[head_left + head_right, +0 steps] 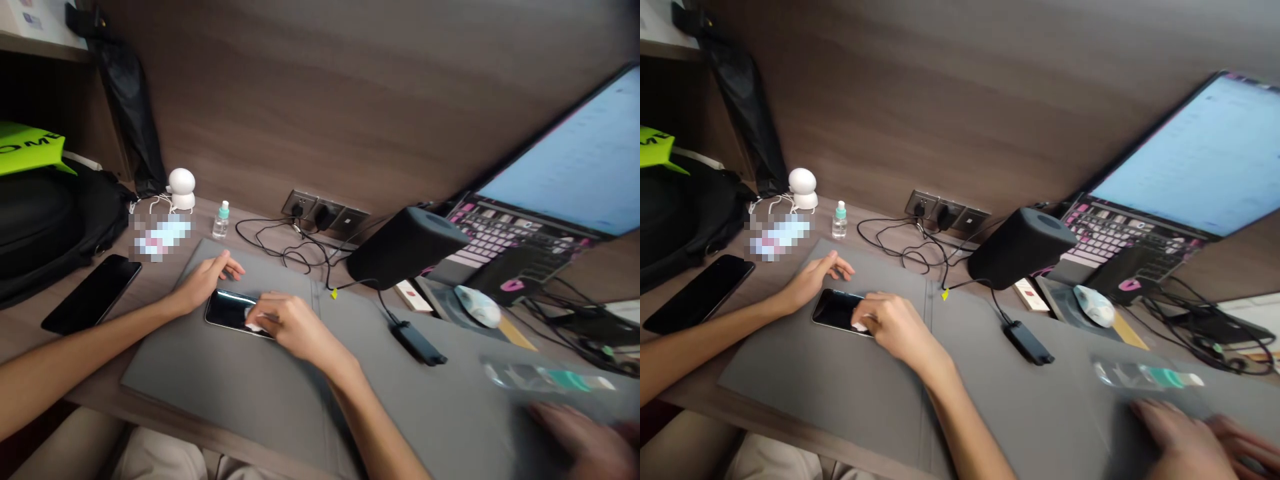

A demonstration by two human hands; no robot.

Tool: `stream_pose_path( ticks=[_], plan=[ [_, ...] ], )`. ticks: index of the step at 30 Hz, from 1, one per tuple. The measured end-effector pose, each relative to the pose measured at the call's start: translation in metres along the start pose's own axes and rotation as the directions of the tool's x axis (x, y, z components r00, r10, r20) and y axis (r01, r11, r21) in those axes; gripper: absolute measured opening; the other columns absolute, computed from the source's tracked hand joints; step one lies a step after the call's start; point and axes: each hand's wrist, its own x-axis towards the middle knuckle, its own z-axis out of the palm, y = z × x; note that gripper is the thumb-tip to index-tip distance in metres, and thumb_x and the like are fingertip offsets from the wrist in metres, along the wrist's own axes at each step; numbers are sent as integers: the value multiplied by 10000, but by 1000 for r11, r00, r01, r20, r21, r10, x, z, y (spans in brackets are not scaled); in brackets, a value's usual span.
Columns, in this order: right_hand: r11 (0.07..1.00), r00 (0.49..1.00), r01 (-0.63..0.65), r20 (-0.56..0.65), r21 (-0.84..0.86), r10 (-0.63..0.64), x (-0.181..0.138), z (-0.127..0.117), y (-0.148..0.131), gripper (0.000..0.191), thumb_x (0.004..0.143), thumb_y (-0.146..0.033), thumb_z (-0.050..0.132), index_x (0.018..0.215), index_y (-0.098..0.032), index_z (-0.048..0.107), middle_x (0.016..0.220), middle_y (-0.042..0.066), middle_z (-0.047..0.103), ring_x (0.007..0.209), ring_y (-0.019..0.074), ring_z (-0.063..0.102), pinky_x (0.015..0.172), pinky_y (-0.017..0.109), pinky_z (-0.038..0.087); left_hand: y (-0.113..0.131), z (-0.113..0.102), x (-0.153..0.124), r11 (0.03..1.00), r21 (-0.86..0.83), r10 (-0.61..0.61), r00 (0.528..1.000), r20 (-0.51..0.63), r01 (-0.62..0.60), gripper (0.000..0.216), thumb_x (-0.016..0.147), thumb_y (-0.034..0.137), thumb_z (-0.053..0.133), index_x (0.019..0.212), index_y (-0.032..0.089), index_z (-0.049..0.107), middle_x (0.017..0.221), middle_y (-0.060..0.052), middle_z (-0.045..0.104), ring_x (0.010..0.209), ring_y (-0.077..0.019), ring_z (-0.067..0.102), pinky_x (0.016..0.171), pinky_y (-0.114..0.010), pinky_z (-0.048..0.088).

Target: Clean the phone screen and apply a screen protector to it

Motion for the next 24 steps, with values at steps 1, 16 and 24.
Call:
stream_pose_path(
  ticks=[1, 16, 24],
  plan=[
    [999, 1000, -27, 14, 24, 27, -2, -2, 2, 261, 929, -9, 641, 859, -218, 778, 868, 0, 731, 814, 160, 655, 747, 252, 429, 0, 1, -1, 1000, 5, 2, 1000, 5, -2, 650, 1099, 546, 239, 968, 195, 770, 959, -73, 794, 971, -229, 708, 899, -391, 498],
    [982, 987, 161, 36, -100, -158, 45, 30, -28, 312, 839, 83, 633, 838, -209, 744, 874, 2, 749, 837, 169, 663, 777, 260, 417, 3, 3, -3, 999, -41, 6, 1000, 5, -6, 698, 1066, 650, 250, 928, 188, 756, 886, -73, 773, 898, -215, 701, 896, -365, 524],
    [990, 988, 139, 69, -24, -137, 29, 12, -8, 260, 932, -7, 627, 846, -221, 748, 870, -3, 732, 845, 163, 660, 817, 257, 445, 2, 2, -4, 999, -41, 2, 1000, 27, 0, 670, 1092, 585, 236, 951, 185, 756, 902, -85, 782, 928, -217, 708, 901, -369, 526]
  ],
)
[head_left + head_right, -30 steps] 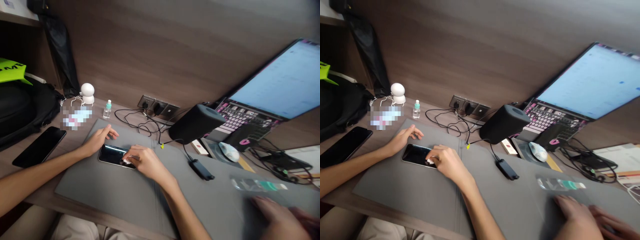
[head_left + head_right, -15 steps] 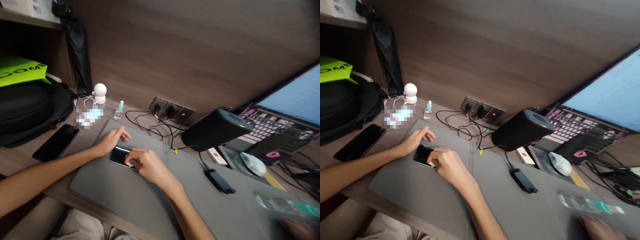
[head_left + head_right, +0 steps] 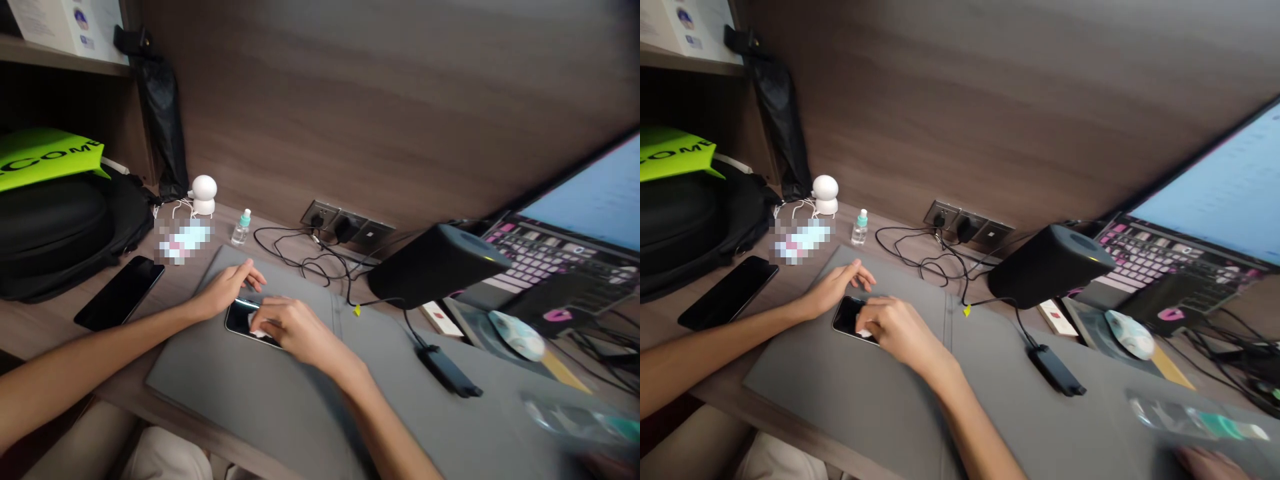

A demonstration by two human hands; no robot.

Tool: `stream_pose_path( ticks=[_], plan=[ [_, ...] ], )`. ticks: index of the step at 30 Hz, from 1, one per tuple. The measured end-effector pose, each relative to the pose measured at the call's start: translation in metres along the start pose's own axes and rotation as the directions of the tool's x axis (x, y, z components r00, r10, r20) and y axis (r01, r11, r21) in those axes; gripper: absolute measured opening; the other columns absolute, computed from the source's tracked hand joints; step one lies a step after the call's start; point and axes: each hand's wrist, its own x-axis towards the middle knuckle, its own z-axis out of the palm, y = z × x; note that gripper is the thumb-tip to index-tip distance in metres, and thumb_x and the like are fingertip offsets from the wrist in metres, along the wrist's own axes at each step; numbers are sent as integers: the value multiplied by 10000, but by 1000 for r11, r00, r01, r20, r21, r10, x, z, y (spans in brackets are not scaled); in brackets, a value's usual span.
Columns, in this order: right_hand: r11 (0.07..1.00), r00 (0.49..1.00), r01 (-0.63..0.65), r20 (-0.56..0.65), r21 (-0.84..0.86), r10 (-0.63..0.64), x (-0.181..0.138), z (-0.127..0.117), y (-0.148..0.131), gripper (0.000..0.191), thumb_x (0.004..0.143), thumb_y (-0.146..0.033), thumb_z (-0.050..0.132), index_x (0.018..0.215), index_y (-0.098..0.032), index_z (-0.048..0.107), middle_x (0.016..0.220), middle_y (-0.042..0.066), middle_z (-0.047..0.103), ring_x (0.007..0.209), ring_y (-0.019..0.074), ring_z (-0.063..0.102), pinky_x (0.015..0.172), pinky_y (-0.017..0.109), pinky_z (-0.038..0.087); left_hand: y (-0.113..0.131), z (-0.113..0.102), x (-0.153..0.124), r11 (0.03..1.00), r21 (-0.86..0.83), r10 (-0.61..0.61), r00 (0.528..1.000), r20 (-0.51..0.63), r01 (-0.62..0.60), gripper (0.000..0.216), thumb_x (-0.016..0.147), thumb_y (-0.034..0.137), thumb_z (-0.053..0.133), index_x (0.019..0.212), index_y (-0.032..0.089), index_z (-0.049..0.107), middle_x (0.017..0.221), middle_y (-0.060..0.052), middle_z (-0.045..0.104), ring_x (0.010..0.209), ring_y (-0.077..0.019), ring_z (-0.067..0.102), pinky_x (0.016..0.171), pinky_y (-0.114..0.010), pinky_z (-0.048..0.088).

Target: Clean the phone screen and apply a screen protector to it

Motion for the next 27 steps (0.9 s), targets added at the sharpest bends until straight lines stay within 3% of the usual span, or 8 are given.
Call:
stream_pose_path(
  ticks=[7, 15, 18, 22, 27],
  plan=[
    [994, 994, -104, -33, -24, 103, -43, -8, 15, 249, 991, -98, 567, 872, -236, 736, 874, 20, 726, 838, 188, 669, 768, 286, 464, 0, 4, -4, 1000, -10, -14, 1000, -10, 14, 662, 1094, 582, 245, 934, 191, 755, 888, -84, 790, 914, -226, 717, 909, -390, 519],
    [994, 999, -26, -44, -105, 21, -1, 11, -13, 289, 903, 32, 609, 848, -214, 749, 873, 24, 750, 825, 179, 660, 840, 296, 451, -3, 1, 1, 1000, -2, 7, 1000, 11, -7, 670, 1068, 642, 273, 937, 193, 754, 878, -75, 775, 920, -228, 706, 943, -389, 514],
    [996, 997, -18, -75, -86, 11, 4, 12, -15, 258, 940, 7, 621, 892, -210, 754, 905, 22, 761, 838, 170, 664, 855, 294, 430, -3, -2, 4, 1000, 8, 16, 999, 28, -16, 655, 1069, 633, 294, 948, 184, 756, 911, -82, 778, 933, -227, 704, 936, -385, 520],
    [998, 999, -34, -45, -62, 31, -25, 2, -4, 212, 995, -62, 624, 910, -215, 745, 908, 7, 771, 803, 159, 663, 827, 304, 397, -3, -3, 3, 1000, 16, 16, 999, 41, -16, 650, 1084, 598, 277, 968, 179, 759, 906, -83, 782, 930, -221, 709, 930, -378, 523],
    [996, 990, -89, -110, -27, 85, -60, -8, 12, 194, 1019, -118, 614, 903, -224, 729, 882, 3, 761, 783, 164, 646, 788, 308, 386, -6, 1, 2, 1000, 13, -11, 999, 41, 10, 625, 1087, 583, 303, 970, 184, 770, 921, -85, 794, 944, -228, 718, 940, -386, 507]
  ],
)
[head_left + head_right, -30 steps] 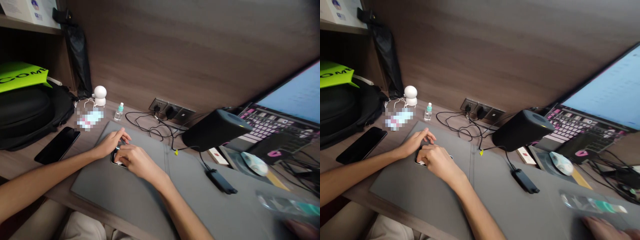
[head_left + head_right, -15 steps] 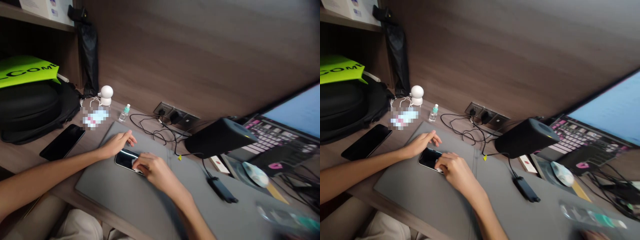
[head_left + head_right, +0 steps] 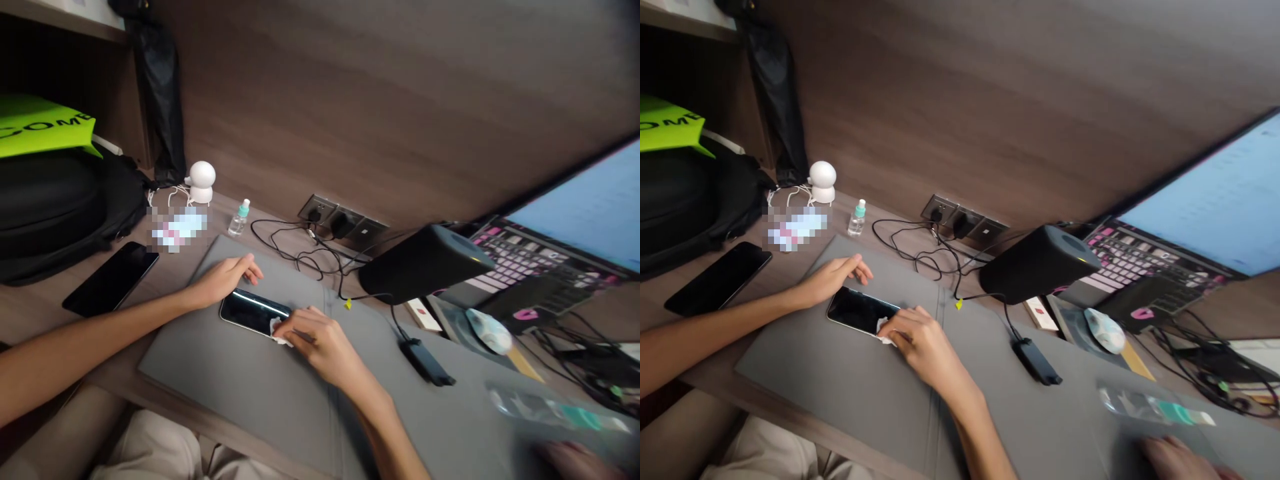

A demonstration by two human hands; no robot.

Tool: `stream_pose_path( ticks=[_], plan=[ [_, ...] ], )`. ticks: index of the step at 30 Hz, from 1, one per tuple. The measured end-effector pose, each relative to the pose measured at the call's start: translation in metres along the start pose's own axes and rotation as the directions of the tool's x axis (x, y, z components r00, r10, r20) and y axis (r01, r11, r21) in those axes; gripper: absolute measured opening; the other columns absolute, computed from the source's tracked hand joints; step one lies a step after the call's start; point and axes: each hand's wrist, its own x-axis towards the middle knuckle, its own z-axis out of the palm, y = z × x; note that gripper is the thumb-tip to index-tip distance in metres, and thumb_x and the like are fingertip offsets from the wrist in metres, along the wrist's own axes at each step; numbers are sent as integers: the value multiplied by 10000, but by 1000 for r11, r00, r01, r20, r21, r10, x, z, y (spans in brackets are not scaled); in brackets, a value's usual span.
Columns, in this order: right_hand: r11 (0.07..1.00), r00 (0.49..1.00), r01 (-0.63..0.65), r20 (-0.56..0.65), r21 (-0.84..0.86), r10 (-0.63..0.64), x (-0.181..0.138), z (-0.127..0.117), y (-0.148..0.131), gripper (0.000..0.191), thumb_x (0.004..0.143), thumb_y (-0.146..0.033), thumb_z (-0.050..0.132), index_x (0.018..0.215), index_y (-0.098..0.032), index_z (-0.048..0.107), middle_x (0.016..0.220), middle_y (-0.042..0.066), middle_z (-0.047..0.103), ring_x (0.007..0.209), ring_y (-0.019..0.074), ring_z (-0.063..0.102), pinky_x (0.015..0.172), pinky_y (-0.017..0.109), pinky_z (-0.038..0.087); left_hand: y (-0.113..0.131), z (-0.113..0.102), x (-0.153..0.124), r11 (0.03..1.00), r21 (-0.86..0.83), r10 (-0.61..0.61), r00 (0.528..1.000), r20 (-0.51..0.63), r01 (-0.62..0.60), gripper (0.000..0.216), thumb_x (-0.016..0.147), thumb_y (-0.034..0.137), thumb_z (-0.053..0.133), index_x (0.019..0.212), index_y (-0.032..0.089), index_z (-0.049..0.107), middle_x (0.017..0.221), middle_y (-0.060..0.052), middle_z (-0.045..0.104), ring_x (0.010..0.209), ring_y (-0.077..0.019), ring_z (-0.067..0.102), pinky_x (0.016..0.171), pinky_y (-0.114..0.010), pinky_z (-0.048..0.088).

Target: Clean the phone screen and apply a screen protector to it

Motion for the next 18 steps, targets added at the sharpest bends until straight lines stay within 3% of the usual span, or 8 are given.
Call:
stream_pose_path(
  ticks=[4, 10, 13, 18],
  plan=[
    [998, 999, 42, 36, -42, -41, 20, 12, -11, 249, 975, -20, 600, 887, -214, 728, 879, 9, 762, 775, 160, 645, 790, 310, 372, 1, 0, 0, 1000, 15, -8, 1000, -2, 8, 612, 1078, 588, 320, 969, 190, 770, 906, -80, 789, 935, -232, 711, 947, -390, 504],
    [989, 989, 144, 30, -26, -143, 59, 25, -29, 222, 969, -20, 634, 902, -210, 727, 945, -3, 779, 873, 145, 685, 842, 296, 371, 6, -7, 3, 999, 39, 1, 1000, 10, -2, 623, 1058, 622, 315, 960, 183, 747, 928, -82, 779, 932, -231, 691, 929, -378, 520],
    [990, 989, 141, 37, 9, -141, 49, 17, -27, 199, 1002, -61, 635, 916, -213, 730, 956, -5, 788, 877, 136, 692, 857, 298, 373, 6, -9, 5, 998, 70, 5, 1000, 3, -5, 617, 1059, 610, 308, 959, 196, 754, 916, -73, 781, 934, -235, 691, 912, -382, 519],
    [998, 998, 60, 19, -13, -60, 7, 4, -22, 217, 1021, -73, 602, 911, -215, 723, 931, 2, 797, 845, 156, 693, 843, 329, 373, 5, -8, 4, 998, 64, 0, 999, -48, 3, 591, 1070, 549, 297, 965, 193, 756, 889, -70, 781, 918, -231, 693, 876, -378, 508]
  ],
)
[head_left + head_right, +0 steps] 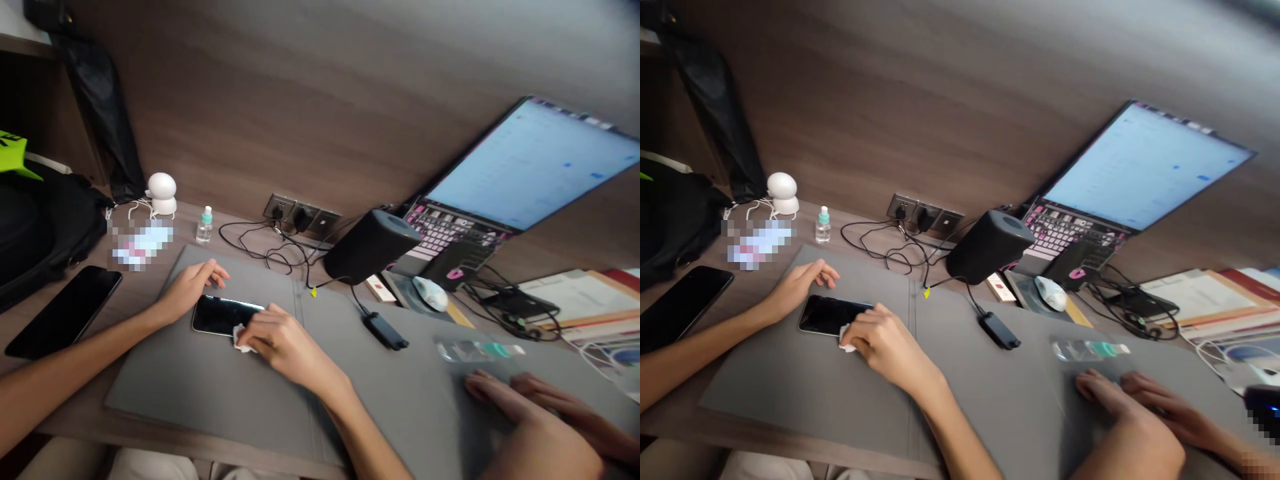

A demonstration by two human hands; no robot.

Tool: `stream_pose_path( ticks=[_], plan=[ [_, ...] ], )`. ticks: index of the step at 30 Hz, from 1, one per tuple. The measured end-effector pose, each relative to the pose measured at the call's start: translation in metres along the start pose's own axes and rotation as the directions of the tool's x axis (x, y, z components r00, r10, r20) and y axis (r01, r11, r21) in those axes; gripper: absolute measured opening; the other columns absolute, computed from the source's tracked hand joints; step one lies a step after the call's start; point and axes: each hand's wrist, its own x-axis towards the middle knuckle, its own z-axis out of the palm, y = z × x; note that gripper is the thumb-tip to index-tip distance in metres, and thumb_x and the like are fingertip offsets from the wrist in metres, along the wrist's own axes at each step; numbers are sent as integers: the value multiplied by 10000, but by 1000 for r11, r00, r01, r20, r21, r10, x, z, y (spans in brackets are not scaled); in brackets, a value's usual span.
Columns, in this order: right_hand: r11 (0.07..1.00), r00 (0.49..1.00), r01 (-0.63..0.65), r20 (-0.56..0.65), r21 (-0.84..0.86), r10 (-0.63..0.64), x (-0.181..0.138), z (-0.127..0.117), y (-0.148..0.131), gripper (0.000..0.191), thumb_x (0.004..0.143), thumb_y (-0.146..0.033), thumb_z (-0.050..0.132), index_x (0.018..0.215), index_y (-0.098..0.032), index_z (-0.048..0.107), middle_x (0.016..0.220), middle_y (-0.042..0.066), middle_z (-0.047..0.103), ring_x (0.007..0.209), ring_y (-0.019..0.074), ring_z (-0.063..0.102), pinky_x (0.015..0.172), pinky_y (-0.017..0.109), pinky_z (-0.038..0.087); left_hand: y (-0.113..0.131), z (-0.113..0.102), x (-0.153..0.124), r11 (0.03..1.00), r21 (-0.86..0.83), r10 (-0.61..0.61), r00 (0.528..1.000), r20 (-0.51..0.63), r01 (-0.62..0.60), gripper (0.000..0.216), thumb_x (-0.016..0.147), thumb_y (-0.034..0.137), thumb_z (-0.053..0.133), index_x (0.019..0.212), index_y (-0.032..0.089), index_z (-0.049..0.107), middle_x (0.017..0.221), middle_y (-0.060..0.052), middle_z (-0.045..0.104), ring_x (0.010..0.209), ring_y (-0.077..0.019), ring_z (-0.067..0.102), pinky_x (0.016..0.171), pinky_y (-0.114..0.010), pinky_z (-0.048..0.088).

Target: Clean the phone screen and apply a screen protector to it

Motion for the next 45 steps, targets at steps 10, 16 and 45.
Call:
stream_pose_path(
  ticks=[10, 16, 45],
  plan=[
    [955, 907, -247, -307, 163, 287, -57, 9, 22, 230, 1046, -285, 564, 915, -251, 750, 894, 40, 764, 794, 210, 664, 784, 358, 452, 5, 3, -6, 1000, -14, -16, 1000, -8, 15, 551, 1079, 488, 305, 971, 198, 761, 876, -59, 772, 921, -221, 694, 897, -363, 510],
    [854, 732, -396, -445, 338, 516, -32, -20, 32, 239, 1009, -371, 564, 1017, -216, 745, 1003, 60, 776, 841, 225, 685, 745, 323, 499, 15, 3, -13, 978, 172, 106, 992, 76, -117, 330, 1065, 397, 406, 1097, 257, 703, 944, 0, 749, 949, -206, 688, 917, -328, 496],
    [993, 847, -122, -522, -5, 102, -14, -22, 54, 366, 1125, -347, 413, 1328, -171, 662, 1355, 123, 697, 1277, 270, 601, 1106, 453, 443, 45, 5, -28, 374, 689, 634, 714, 299, -621, 730, 894, 416, 768, 1536, 276, 449, 1270, -124, 579, 1150, -288, 613, 996, -435, 548]
  ],
)
